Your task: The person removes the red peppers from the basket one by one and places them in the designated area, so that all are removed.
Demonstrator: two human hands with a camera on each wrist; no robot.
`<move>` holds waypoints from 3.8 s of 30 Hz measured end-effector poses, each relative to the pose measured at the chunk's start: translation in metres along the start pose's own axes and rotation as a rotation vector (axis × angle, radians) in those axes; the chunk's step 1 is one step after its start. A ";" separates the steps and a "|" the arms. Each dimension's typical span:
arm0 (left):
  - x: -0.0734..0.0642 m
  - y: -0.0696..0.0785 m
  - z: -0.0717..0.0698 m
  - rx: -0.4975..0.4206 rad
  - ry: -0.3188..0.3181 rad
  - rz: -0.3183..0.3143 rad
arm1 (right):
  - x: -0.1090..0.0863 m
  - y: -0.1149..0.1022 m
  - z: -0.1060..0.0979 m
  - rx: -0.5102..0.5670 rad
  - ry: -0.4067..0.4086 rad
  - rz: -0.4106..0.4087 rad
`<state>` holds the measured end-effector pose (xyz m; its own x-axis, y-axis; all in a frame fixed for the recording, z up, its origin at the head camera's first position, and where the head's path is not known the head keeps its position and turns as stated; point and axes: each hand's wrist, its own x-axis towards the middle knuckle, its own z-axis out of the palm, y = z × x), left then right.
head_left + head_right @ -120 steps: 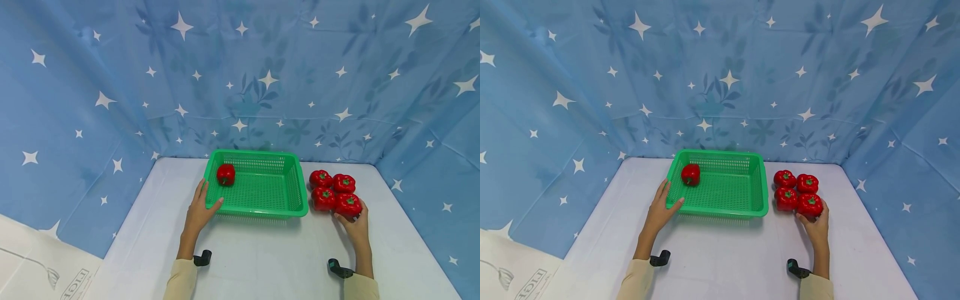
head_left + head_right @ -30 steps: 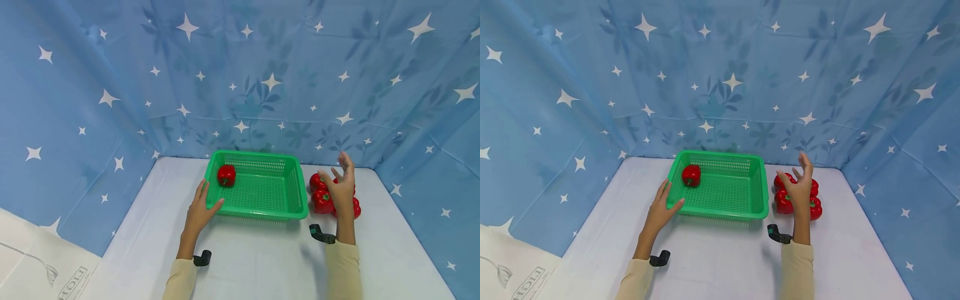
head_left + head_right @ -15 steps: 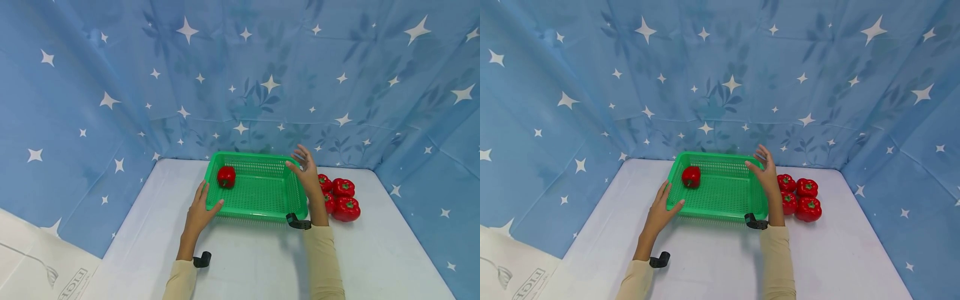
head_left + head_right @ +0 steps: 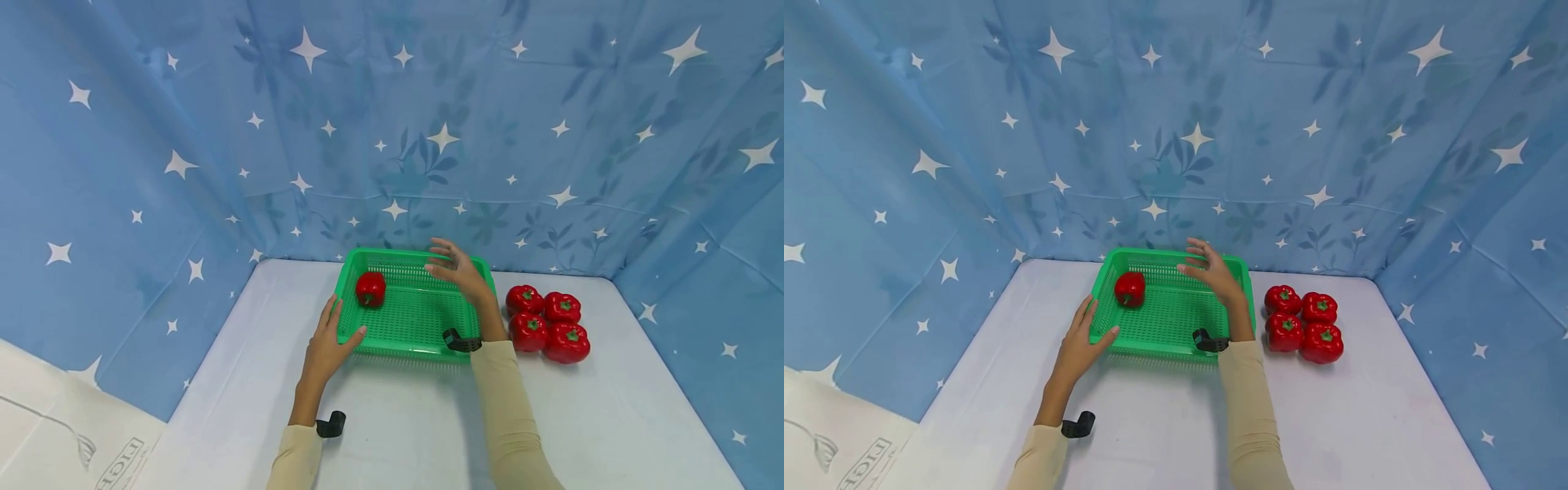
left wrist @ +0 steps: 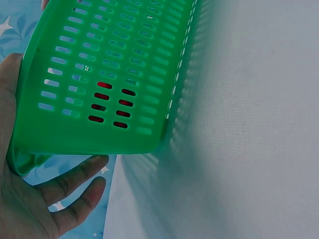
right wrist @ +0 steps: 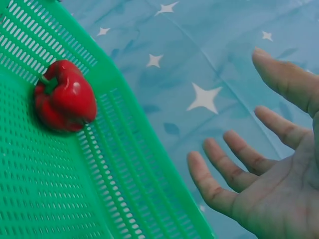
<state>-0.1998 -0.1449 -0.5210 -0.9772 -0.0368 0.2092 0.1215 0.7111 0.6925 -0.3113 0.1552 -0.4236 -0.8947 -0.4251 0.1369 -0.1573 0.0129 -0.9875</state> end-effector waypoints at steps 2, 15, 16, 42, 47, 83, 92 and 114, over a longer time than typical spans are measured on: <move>0.000 0.001 -0.001 0.003 0.002 0.000 | 0.009 0.006 0.002 0.011 -0.033 0.021; 0.002 0.002 -0.002 0.005 0.005 -0.004 | 0.045 0.033 0.020 0.070 -0.028 0.180; 0.002 0.002 -0.002 0.004 0.005 -0.005 | 0.047 0.035 0.022 0.074 -0.030 0.206; 0.002 -0.001 0.002 0.020 0.012 -0.010 | 0.066 0.060 0.074 0.297 0.048 0.692; 0.002 -0.001 0.001 0.015 0.006 -0.017 | 0.067 0.065 0.081 0.341 0.055 0.705; -0.001 -0.001 -0.001 0.021 -0.002 -0.016 | 0.076 0.074 0.109 0.305 0.166 0.756; -0.001 -0.001 0.001 0.021 0.002 -0.013 | 0.080 0.076 0.113 0.306 0.185 0.734; 0.000 0.000 0.001 0.017 0.006 -0.003 | 0.075 0.070 0.107 0.266 0.202 0.711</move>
<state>-0.1995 -0.1440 -0.5215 -0.9765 -0.0428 0.2110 0.1156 0.7228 0.6813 -0.3445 0.0280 -0.4913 -0.8060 -0.2229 -0.5483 0.5639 -0.0076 -0.8258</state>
